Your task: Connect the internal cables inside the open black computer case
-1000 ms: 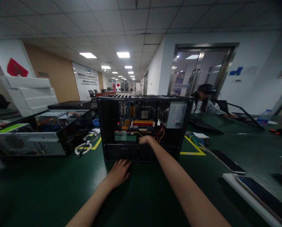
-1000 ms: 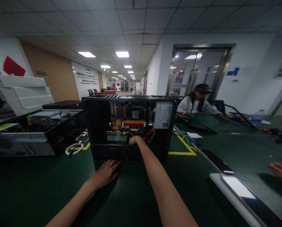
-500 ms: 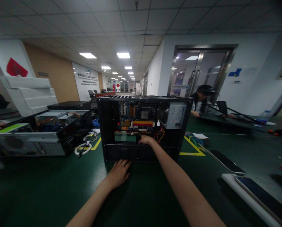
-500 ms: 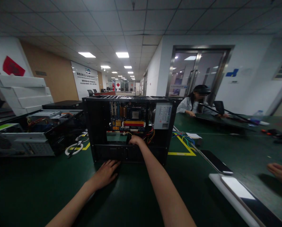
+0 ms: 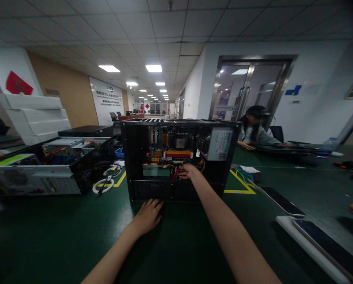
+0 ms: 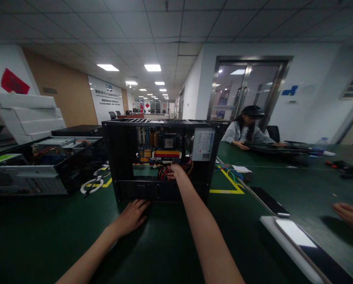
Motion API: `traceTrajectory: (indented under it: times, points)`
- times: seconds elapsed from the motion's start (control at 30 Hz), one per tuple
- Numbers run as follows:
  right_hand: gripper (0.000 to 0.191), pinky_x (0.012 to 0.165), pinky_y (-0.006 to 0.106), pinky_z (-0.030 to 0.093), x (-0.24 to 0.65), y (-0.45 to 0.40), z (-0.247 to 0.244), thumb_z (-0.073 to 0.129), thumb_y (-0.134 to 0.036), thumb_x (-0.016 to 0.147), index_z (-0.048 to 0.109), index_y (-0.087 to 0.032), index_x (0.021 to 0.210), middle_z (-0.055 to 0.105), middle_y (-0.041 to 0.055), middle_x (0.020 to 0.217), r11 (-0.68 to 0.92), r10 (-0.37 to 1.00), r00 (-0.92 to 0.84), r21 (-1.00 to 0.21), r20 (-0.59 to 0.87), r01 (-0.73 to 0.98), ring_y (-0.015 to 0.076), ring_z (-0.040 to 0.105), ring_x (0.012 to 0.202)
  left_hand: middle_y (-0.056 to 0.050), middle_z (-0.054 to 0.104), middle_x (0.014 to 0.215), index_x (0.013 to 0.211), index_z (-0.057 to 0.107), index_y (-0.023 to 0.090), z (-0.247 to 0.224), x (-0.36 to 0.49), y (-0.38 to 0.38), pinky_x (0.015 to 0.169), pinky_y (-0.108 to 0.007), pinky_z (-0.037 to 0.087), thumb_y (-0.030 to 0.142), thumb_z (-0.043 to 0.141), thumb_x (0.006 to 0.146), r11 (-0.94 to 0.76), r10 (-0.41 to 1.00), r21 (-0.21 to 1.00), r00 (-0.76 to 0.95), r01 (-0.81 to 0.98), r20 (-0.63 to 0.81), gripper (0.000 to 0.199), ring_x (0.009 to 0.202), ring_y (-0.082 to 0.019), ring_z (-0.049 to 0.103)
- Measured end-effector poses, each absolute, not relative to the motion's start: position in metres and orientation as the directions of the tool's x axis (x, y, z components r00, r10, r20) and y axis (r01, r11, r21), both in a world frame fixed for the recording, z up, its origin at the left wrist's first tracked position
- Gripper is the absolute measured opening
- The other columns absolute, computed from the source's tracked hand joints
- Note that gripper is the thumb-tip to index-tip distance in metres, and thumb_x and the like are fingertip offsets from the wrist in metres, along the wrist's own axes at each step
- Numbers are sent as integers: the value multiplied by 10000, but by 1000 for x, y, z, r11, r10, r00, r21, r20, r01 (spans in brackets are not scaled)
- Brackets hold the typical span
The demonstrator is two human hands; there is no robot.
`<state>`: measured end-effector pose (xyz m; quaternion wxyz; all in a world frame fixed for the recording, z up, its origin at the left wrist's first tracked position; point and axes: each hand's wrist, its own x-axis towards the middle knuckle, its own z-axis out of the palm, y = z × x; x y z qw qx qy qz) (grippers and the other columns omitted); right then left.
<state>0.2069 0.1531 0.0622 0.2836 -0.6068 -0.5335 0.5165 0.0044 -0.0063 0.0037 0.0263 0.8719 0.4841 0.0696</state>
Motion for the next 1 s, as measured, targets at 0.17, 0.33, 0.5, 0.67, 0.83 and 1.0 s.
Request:
traceTrajectory:
  times: [0.17, 0.33, 0.5, 0.67, 0.83, 1.0]
  points:
    - [126, 562, 219, 433, 211, 155, 64, 280, -161, 807, 395, -186, 853, 487, 38, 881, -472, 877, -79, -881, -473, 35, 68, 536, 620, -54, 387, 1212, 1228, 293, 237, 6, 5, -8, 911, -380, 270, 289, 388, 763, -524, 852, 121, 516, 843, 89, 477, 1098, -221, 337]
    - [109, 571, 224, 417, 212, 158, 63, 291, -160, 806, 389, -187, 845, 488, 33, 853, -497, 865, -92, -867, -494, -21, 80, 532, 645, -55, 385, 1211, 1227, 289, 236, 5, 5, -7, 905, -378, 277, 287, 396, 758, -531, 847, 117, 523, 839, 92, 484, 1094, -222, 339]
    - [110, 542, 211, 408, 211, 157, 65, 280, -154, 813, 386, -179, 826, 476, 33, 798, -477, 875, -88, -879, -476, 16, 82, 520, 611, -64, 392, 1197, 1230, 284, 227, 2, 4, -6, 898, -373, 288, 294, 394, 764, -546, 837, 110, 535, 831, 116, 484, 1085, -223, 346]
    - [63, 543, 211, 403, 210, 160, 63, 336, -168, 802, 395, -171, 778, 467, 8, 718, -498, 867, -43, -864, -496, -78, 77, 500, 566, -63, 386, 1202, 1232, 281, 228, 1, 3, -5, 898, -375, 287, 296, 395, 763, -539, 842, 108, 530, 836, 101, 488, 1092, -224, 339]
    - [72, 543, 226, 398, 209, 166, 59, 372, -163, 788, 411, -163, 727, 460, 3, 647, -503, 861, 0, -852, -508, -148, 95, 499, 559, -54, 382, 1211, 1230, 284, 236, 2, 4, -6, 908, -375, 278, 286, 398, 756, -529, 848, 100, 521, 843, 97, 490, 1098, -220, 334]
    - [97, 542, 222, 400, 209, 166, 60, 387, -152, 785, 409, -159, 691, 454, -2, 633, -505, 857, -8, -835, -516, -220, 90, 492, 550, -52, 387, 1208, 1230, 286, 235, 4, 5, -7, 908, -373, 280, 287, 394, 756, -523, 852, 102, 516, 846, 90, 488, 1096, -218, 338]
